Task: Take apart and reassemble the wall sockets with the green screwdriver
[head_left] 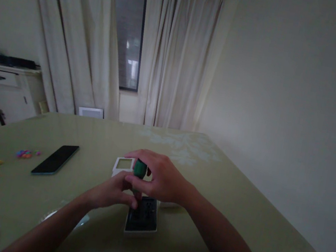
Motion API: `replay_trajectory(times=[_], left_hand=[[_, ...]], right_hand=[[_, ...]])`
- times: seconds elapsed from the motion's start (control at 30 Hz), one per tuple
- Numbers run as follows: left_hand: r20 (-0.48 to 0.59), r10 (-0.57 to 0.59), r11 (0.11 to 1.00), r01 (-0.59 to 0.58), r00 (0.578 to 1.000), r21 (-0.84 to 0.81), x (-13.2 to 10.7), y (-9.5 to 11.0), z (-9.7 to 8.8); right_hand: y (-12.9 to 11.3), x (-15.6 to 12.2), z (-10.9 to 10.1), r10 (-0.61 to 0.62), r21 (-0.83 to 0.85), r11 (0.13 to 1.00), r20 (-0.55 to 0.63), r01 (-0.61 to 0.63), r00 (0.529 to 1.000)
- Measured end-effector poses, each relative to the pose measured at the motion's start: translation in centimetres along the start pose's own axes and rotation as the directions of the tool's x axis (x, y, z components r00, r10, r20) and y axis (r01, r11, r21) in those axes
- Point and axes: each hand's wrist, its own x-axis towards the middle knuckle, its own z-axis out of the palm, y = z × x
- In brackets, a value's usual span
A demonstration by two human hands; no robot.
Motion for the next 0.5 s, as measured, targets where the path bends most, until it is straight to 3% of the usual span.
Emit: replay_trajectory(times=[0.13,0.33,0.5], left_hand=[[0.089,-0.011,1.000,0.014,0.996,-0.028,-0.29,0.48,-0.16],[-0.064,0.036,0.999,-0.034,0.997,0.037,0.08,-0.21,-0.03],[0.055,0.031,0.997,-0.027,0.998,-0.069,-0.24,-0.02,0.05]], right_hand=[[0.08,-0.05,-0.07,0.015,-0.006,1.000,0.001,-0.015,1.000],[-0.16,-0.01,-0.07,0.005,0.017,1.000,-0.008,-0.004,1.000],[0.17,-0.03,0.05,0.020,0.012,1.000,-0.002,-0.020,1.000]])
